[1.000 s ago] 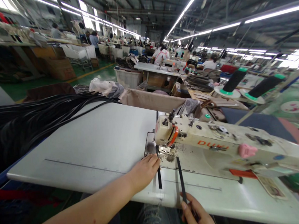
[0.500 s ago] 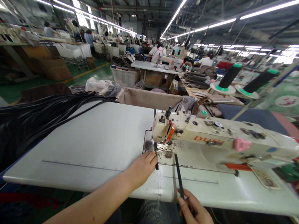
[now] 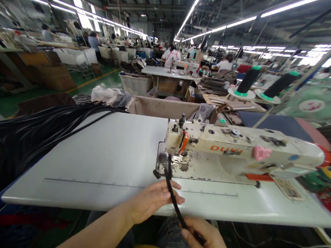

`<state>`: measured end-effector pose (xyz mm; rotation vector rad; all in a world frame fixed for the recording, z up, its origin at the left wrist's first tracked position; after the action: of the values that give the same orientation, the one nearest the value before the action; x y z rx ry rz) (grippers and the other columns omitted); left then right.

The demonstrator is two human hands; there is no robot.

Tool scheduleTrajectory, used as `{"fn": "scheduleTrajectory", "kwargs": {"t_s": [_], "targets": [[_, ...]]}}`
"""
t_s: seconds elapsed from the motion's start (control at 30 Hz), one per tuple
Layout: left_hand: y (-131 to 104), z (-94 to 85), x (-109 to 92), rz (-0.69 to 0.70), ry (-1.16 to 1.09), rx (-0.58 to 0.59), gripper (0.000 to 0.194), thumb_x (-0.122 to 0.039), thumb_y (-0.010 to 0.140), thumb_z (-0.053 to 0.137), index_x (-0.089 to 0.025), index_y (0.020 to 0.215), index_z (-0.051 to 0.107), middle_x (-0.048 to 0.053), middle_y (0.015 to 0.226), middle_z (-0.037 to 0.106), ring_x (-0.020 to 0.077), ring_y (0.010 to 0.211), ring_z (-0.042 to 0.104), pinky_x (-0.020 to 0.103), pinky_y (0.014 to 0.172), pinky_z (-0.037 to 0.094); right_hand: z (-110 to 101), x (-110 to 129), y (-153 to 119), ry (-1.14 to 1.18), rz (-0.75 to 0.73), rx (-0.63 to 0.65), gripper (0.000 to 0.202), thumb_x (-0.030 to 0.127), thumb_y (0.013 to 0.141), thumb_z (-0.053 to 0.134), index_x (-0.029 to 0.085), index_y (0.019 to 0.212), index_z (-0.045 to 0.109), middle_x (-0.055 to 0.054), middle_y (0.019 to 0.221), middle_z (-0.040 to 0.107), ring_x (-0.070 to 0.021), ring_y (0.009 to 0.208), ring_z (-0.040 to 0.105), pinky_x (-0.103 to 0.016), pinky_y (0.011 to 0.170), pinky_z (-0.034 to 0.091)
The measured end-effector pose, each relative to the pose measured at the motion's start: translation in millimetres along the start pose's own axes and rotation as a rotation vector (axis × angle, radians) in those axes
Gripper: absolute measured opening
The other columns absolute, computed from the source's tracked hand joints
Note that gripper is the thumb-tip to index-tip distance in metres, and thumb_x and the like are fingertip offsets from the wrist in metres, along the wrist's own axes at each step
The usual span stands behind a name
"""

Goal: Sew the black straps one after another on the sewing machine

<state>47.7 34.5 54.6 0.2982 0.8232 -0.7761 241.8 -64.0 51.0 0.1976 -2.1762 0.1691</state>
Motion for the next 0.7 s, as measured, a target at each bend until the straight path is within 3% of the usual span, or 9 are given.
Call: {"fn": "scheduleTrajectory", "kwargs": {"t_s": [0.07, 0.13, 0.2, 0.3, 0.4, 0.5, 0.6, 0.7], "targets": [[-2.7, 2.1, -2.7, -0.012, -0.098, -0.033, 0.035, -0.044, 0.089, 0.069, -0.011, 0.098, 0.069, 0.002, 0.069, 0.057, 0.0208, 0.08, 0.068, 0.043, 0.095, 0.05, 2.8, 5.6, 10.0, -0.013, -0.046, 0.037, 0.029, 0.046, 0.099, 0.058, 0.025, 0.091, 0.076, -0.002, 0.079, 0.07, -0.018, 0.073, 0.066, -0.025, 0.071, 0.054], [-4.8, -1.2, -4.2, -0.05, -0.132, -0.115, 0.036, -0.048, 0.09, 0.069, -0.012, 0.089, 0.067, -0.006, 0.061, 0.041, 0.0105, 0.057, 0.051, 0.033, 0.073, 0.053, 1.4, 5.4, 21.9, -0.047, -0.057, -0.027, 0.03, 0.046, 0.101, 0.055, 0.026, 0.092, 0.075, -0.003, 0.085, 0.07, -0.0188, 0.08, 0.067, -0.026, 0.075, 0.054], [-6.8, -8.3, -4.1, -0.103, -0.105, -0.237, 0.037, -0.05, 0.086, 0.073, -0.013, 0.088, 0.065, -0.008, 0.062, 0.036, 0.0047, 0.05, 0.033, 0.02, 0.051, 0.037, -2.0, 1.5, 34.2, -0.124, -0.05, -0.182, 0.029, 0.048, 0.1, 0.055, 0.025, 0.098, 0.073, -0.004, 0.088, 0.068, -0.0198, 0.082, 0.066, -0.029, 0.077, 0.054], [-9.0, -19.3, -2.4, -0.166, 0.034, -0.406, 0.038, -0.048, 0.078, 0.077, -0.015, 0.085, 0.061, -0.009, 0.062, 0.034, 0.0024, 0.047, 0.02, 0.019, 0.043, 0.011, 0.8, -3.0, 51.9, -0.305, -0.009, -0.309, 0.03, 0.051, 0.097, 0.058, 0.024, 0.103, 0.069, -0.006, 0.095, 0.066, -0.0222, 0.083, 0.065, -0.034, 0.076, 0.053], [-8.2, -25.4, 0.1, -0.182, 0.139, -0.495, 0.032, -0.041, 0.071, 0.075, -0.016, 0.085, 0.06, -0.01, 0.059, 0.032, 0.0021, 0.044, 0.019, 0.02, 0.044, 0.008, 14.0, -0.6, 68.5, -0.47, 0.023, -0.265, 0.026, 0.047, 0.097, 0.059, 0.023, 0.103, 0.066, -0.007, 0.101, 0.065, -0.0233, 0.084, 0.066, -0.034, 0.073, 0.051], [-6.5, -28.3, 1.3, -0.151, 0.182, -0.553, 0.033, -0.038, 0.068, 0.071, -0.016, 0.09, 0.06, -0.006, 0.069, 0.046, 0.0011, 0.044, 0.024, 0.021, 0.044, 0.008, 24.0, 6.3, 82.1, -0.522, 0.019, -0.267, 0.018, 0.037, 0.097, 0.054, 0.022, 0.099, 0.065, -0.007, 0.1, 0.064, -0.022, 0.08, 0.064, -0.033, 0.07, 0.048], [-6.3, -30.0, 1.5, -0.135, 0.224, -0.608, 0.043, -0.04, 0.069, 0.071, -0.014, 0.101, 0.063, 0.002, 0.09, 0.06, 0.0017, 0.048, 0.034, 0.021, 0.044, 0.009, 23.1, 13.3, 91.2, -0.363, 0.007, -0.289, 0.02, 0.032, 0.095, 0.051, 0.022, 0.083, 0.063, -0.006, 0.088, 0.064, -0.0209, 0.079, 0.061, -0.032, 0.072, 0.047], [-4.5, -28.6, 1.9, -0.145, 0.27, -0.599, 0.055, -0.046, 0.071, 0.072, -0.015, 0.116, 0.062, 0.002, 0.085, 0.061, 0.0039, 0.049, 0.038, 0.021, 0.044, 0.01, 14.1, 18.4, 94.1, -0.055, 0.046, -0.304, 0.024, 0.04, 0.091, 0.055, 0.022, 0.076, 0.061, -0.002, 0.073, 0.06, -0.0189, 0.071, 0.057, -0.03, 0.068, 0.045]]}}
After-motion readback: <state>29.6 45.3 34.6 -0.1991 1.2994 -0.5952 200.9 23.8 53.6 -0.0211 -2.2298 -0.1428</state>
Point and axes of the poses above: each hand's wrist, its own y-axis towards the middle knuckle, its own z-axis out of the palm, x = y × z, the point moved 3 cm from there along y, towards the middle knuckle
